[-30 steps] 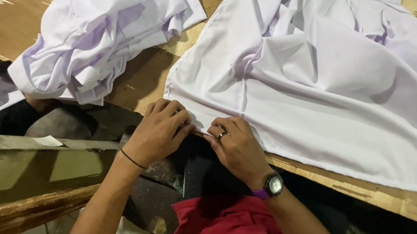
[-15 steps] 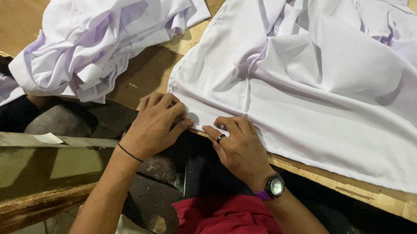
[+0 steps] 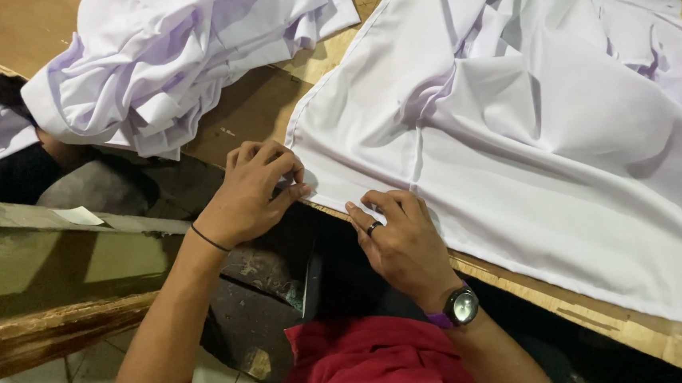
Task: Trimming loose threads from white school uniforms using scissors and folding them on a work table.
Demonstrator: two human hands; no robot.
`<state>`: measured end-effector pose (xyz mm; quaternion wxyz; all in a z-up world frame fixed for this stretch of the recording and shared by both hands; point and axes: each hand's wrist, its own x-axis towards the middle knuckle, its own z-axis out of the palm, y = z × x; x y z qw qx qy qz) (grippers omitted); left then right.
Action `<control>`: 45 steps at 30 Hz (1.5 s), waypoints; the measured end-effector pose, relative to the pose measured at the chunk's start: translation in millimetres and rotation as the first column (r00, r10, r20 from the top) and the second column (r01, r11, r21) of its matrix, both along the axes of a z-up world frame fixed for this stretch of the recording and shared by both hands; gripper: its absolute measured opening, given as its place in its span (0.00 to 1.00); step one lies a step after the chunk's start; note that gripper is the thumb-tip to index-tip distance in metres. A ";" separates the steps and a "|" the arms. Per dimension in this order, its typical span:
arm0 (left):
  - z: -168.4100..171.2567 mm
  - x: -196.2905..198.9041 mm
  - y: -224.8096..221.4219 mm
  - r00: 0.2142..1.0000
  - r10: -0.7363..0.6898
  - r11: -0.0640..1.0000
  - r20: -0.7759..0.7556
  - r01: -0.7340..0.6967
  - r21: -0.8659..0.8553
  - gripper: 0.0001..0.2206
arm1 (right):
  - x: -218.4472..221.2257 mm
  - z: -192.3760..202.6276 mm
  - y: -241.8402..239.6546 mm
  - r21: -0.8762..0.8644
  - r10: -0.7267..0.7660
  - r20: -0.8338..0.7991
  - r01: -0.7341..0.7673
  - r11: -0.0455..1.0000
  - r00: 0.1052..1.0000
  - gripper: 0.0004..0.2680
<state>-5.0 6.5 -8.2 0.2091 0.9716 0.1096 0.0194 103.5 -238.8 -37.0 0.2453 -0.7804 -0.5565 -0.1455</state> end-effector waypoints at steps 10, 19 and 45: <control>3.0 -2.7 9.2 0.998 0.003 1.000 0.064 -0.004 0.013 0.04 | -1.8 2.8 0.4 0.005 0.005 -0.031 -0.005 1.000 0.999 0.09; 14.9 -6.7 -0.3 0.990 0.051 0.994 0.133 -0.063 0.088 0.10 | -2.3 2.6 -4.3 -0.004 0.050 -0.034 -0.051 0.999 0.998 0.09; 135.0 -4.8 -85.6 0.665 -0.097 0.993 0.740 0.113 0.029 0.10 | -5.3 -8.7 -9.7 0.099 0.021 -0.029 -0.018 0.995 0.999 0.09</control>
